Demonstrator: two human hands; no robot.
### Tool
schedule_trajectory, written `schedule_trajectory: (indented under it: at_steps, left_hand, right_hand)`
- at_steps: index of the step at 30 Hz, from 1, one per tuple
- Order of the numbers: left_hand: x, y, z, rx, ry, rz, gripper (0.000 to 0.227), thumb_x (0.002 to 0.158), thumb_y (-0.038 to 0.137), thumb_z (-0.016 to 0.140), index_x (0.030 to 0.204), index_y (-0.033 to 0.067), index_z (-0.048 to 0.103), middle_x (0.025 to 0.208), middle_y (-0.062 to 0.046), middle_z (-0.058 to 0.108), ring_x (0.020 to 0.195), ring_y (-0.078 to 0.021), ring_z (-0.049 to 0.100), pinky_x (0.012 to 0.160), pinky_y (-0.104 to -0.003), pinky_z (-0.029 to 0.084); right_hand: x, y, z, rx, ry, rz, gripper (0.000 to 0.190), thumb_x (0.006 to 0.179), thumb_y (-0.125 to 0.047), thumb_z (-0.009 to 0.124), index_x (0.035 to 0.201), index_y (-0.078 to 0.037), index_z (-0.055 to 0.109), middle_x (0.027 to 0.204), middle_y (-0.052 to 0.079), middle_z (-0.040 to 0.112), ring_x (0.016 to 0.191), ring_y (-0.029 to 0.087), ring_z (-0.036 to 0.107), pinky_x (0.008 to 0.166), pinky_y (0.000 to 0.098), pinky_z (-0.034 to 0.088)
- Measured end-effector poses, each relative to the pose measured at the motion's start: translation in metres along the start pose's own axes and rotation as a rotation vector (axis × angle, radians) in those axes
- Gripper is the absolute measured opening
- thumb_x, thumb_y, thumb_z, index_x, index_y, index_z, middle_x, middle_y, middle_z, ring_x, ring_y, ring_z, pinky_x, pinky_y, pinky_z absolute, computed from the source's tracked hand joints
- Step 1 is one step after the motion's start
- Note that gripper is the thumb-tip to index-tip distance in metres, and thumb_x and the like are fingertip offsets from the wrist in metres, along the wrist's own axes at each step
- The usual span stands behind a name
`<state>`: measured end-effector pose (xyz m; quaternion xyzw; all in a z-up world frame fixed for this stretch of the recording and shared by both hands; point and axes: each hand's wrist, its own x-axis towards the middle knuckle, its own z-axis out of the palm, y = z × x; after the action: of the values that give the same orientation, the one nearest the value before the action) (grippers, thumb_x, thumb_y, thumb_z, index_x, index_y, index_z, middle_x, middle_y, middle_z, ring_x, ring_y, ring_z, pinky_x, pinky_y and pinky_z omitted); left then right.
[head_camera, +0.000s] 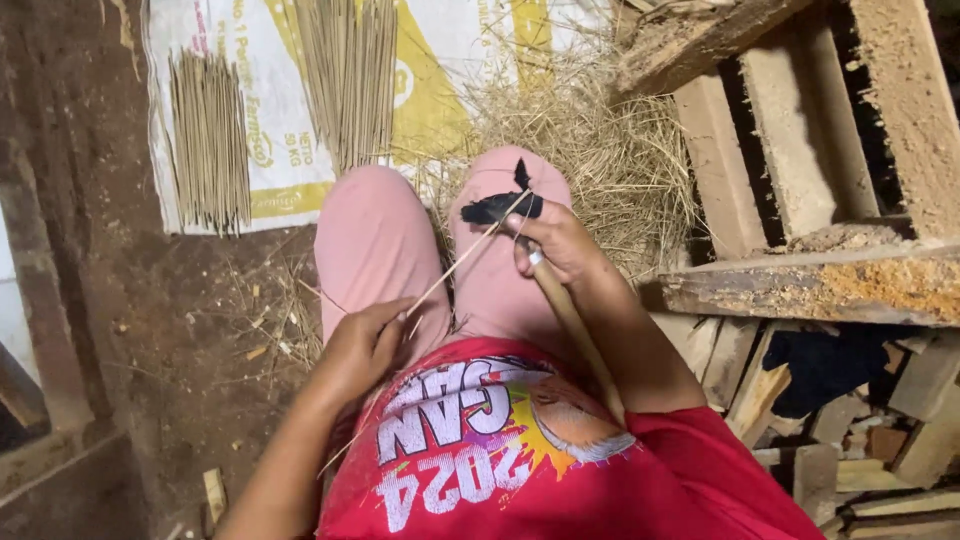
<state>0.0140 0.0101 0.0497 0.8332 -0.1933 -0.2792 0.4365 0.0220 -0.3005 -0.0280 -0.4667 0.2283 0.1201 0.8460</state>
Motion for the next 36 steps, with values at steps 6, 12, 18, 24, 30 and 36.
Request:
schedule_trajectory:
  at_steps: [6,12,18,24,30,36]
  left_hand:
    - [0.034,-0.014,0.044,0.040,0.240,0.058,0.022,0.097,0.016,0.061,0.106,0.0087,0.079,0.087,-0.017,0.076,0.090,-0.0386,0.073,0.081,-0.046,0.058]
    - [0.024,-0.015,0.038,0.055,0.264,0.028,0.018,0.092,0.016,0.065,0.101,0.0110,0.080,0.083,-0.013,0.075,0.088,-0.0366,0.074,0.077,-0.043,0.058]
    - [0.026,0.008,0.043,0.117,0.326,0.115,0.018,0.095,0.014,0.064,0.100,0.0036,0.077,0.079,-0.019,0.071,0.082,-0.0407,0.072,0.073,-0.045,0.058]
    - [0.025,-0.017,0.050,0.235,0.331,0.129,0.015,0.094,0.016,0.065,0.098,0.0055,0.076,0.076,-0.016,0.067,0.079,-0.0374,0.071,0.071,-0.045,0.058]
    - [0.027,-0.028,0.056,0.284,0.350,0.116,0.015,0.093,0.020,0.067,0.098,0.0097,0.076,0.076,-0.011,0.066,0.080,-0.0329,0.072,0.070,-0.039,0.057]
    - [0.017,-0.025,0.029,0.187,0.200,0.011,0.018,0.093,0.023,0.067,0.102,0.0111,0.077,0.082,-0.014,0.070,0.085,-0.0365,0.072,0.076,-0.045,0.058]
  right_hand:
    - [0.000,0.085,0.022,-0.058,-0.242,0.052,0.019,0.093,0.001,0.067,0.109,0.010,0.062,0.064,0.027,0.065,0.038,0.033,0.065,0.028,0.0415,0.054]
    - [0.008,0.001,0.009,0.048,-0.034,-0.040,0.012,0.097,-0.004,0.064,0.108,0.000,0.062,0.076,0.019,0.068,0.036,0.024,0.062,0.026,0.0354,0.051]
    - [-0.031,0.040,0.053,0.070,-0.048,0.142,0.014,0.092,0.005,0.068,0.095,0.002,0.054,0.076,0.019,0.066,0.037,0.022,0.059,0.027,0.0336,0.049]
    - [0.015,0.042,-0.004,0.074,-0.088,0.064,0.009,0.096,0.001,0.064,0.104,0.003,0.061,0.067,0.020,0.064,0.038,0.029,0.065,0.030,0.0398,0.056]
    - [-0.008,0.000,0.012,0.029,0.016,0.007,0.010,0.098,-0.008,0.065,0.104,-0.001,0.061,0.065,0.013,0.061,0.035,0.019,0.060,0.027,0.0335,0.049]
    - [-0.024,-0.032,0.042,0.002,0.054,-0.076,0.009,0.093,0.000,0.069,0.098,-0.002,0.061,0.061,0.012,0.061,0.032,0.018,0.058,0.026,0.0305,0.047]
